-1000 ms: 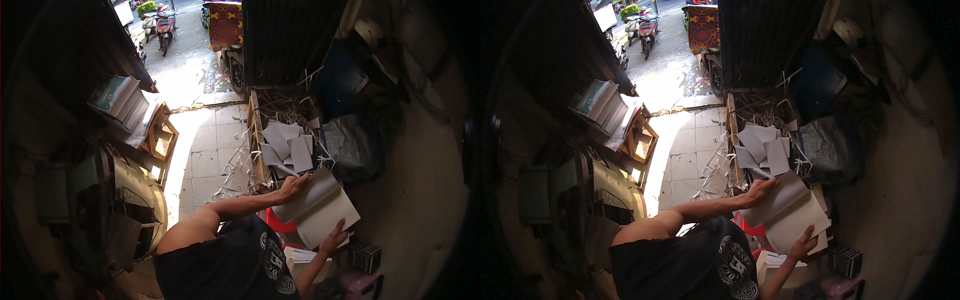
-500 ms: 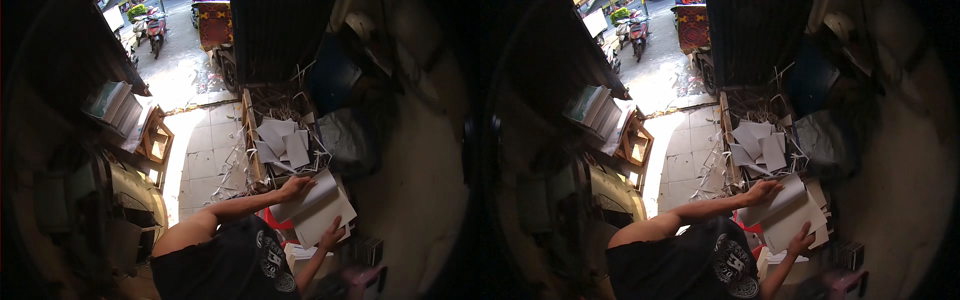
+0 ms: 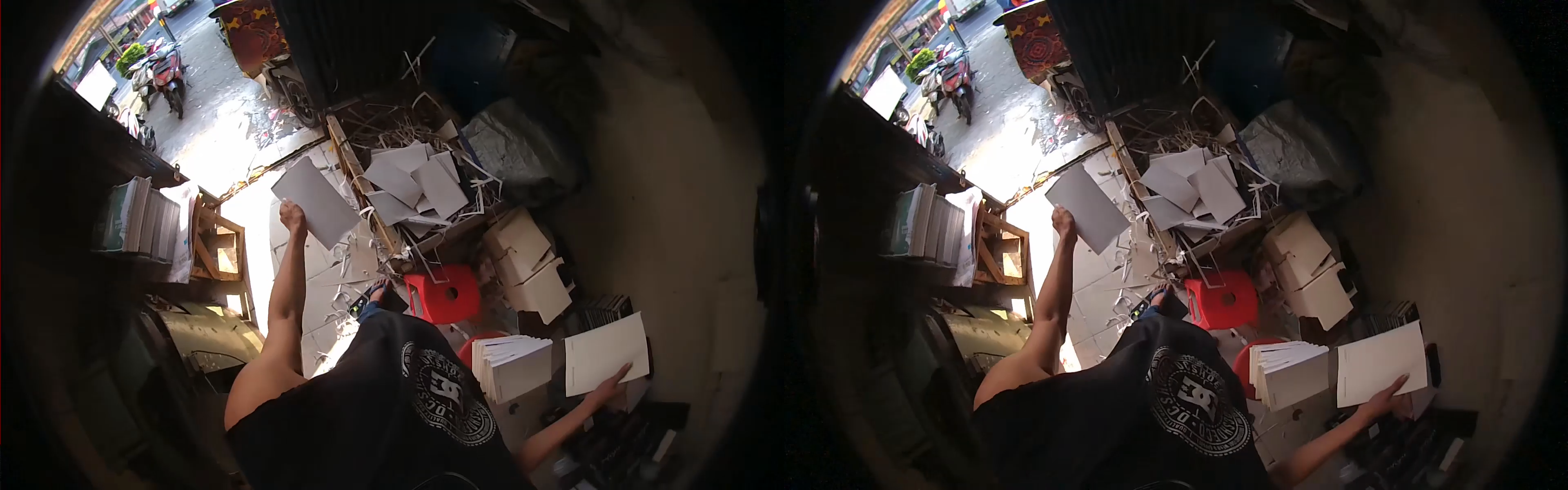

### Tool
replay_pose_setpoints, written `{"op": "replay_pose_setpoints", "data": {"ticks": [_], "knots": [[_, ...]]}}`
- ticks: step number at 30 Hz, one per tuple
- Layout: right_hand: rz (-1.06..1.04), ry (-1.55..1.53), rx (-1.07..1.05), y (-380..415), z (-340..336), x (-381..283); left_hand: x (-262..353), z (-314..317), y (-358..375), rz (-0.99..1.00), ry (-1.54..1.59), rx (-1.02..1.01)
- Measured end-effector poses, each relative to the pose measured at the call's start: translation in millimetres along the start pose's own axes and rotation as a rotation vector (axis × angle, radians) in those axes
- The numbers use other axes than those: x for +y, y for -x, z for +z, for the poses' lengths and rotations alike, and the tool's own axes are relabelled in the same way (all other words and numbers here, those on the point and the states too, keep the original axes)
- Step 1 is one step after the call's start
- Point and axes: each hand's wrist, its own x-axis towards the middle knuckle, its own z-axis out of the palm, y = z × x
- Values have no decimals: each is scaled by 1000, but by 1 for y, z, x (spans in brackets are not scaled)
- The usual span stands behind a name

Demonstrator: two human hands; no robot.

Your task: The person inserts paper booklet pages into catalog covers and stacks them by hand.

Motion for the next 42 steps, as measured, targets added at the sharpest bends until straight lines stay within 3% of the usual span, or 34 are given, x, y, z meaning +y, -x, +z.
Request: {"op": "replay_pose_setpoints", "data": {"ticks": [1,4,5,6,7,9,10,11,12,14,16,20,22,24,26,27,30,31,32,34,37,42], "knots": [[21,-20,79,12,29,2,20,41,31,-100,122,-132],[106,-107,-34,39,93,-37,57,120,81,-367,296,-462],[-36,-131,-45,25,99,2,79,139,111,-275,143,-521],[-37,-226,-85,46,121,-37,99,153,135,-169,4,-564],[-8,-321,-113,53,132,-40,83,196,139,264,-209,-523],[19,-455,-175,61,148,-45,151,162,262,531,-9,-1046],[23,-485,-196,67,152,-49,164,145,309,529,85,-1395],[51,-484,-190,72,155,-49,172,126,347,612,70,-1628],[79,-484,-182,76,157,-48,192,93,385,524,21,-1820],[91,-461,-164,74,154,-33,202,54,427,925,-62,-1899],[73,-411,-139,71,147,-5,193,42,441,1236,-185,-1816],[168,-372,-163,101,138,-7,162,36,444,1458,-431,-1721],[150,-203,-247,114,127,8,150,26,442,1514,-430,-1909],[257,73,-401,122,117,5,134,22,443,1523,-508,-2040],[67,61,-427,132,114,-12,109,24,437,1544,-515,-2117],[-56,87,-454,131,112,4,103,30,429,1479,-578,-2235],[82,138,-504,125,85,52,103,37,423,1224,-331,-2199],[127,14,-445,124,76,57,107,34,428,1085,-445,-2260],[190,-75,-396,122,66,56,124,23,448,1071,-471,-2252],[260,-108,-220,118,57,43,108,21,476,1316,-551,-2154],[378,-164,-122,112,45,56,91,13,521,1279,-526,-1975],[484,-143,-138,110,19,80,65,10,545,1300,-517,-1906]]}}
